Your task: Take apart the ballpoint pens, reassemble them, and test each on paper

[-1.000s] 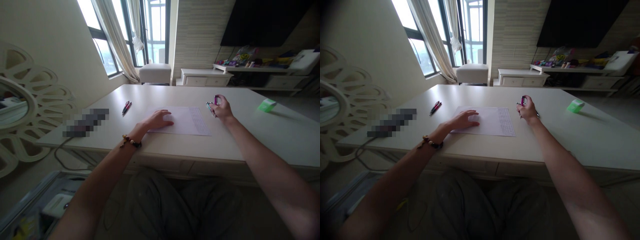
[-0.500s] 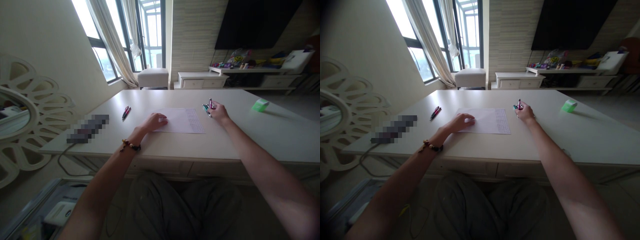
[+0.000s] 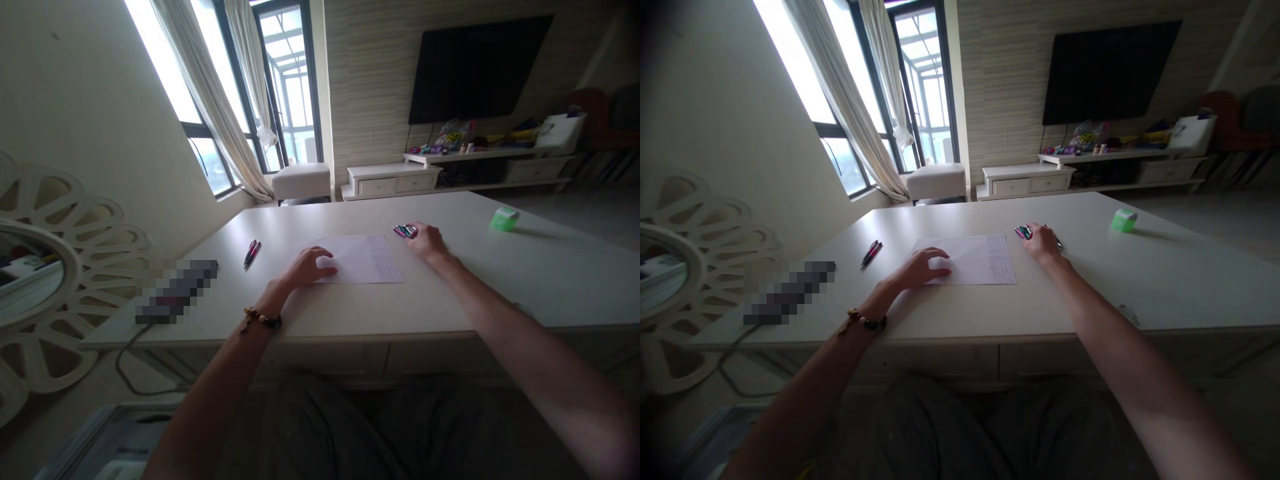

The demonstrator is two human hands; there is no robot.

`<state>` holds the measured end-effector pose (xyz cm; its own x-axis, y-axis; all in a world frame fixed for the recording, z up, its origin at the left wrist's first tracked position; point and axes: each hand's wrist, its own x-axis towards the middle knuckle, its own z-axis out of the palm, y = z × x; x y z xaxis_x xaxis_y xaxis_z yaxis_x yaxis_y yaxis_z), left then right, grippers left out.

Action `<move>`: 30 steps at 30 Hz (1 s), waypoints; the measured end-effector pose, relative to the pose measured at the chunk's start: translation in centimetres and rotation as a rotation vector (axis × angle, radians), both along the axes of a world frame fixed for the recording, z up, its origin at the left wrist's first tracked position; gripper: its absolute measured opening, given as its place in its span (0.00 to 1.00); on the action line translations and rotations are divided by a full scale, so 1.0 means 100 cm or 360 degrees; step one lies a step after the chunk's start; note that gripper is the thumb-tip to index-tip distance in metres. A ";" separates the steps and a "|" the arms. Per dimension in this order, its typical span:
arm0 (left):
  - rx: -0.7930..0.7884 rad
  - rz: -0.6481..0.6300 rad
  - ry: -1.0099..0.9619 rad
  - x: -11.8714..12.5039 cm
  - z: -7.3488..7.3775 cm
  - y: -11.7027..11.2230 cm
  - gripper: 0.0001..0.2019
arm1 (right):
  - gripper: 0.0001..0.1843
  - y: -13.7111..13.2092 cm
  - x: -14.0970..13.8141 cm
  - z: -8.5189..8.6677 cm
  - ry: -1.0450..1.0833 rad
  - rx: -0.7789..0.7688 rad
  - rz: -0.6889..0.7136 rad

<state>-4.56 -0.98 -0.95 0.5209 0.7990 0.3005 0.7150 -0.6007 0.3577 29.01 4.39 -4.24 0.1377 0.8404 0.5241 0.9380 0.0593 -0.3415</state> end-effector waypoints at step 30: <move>0.0092 0.1893 -0.0157 -0.110 -0.007 0.034 0.10 | 0.16 -0.009 -0.016 -0.004 -0.0154 -0.0119 -0.0080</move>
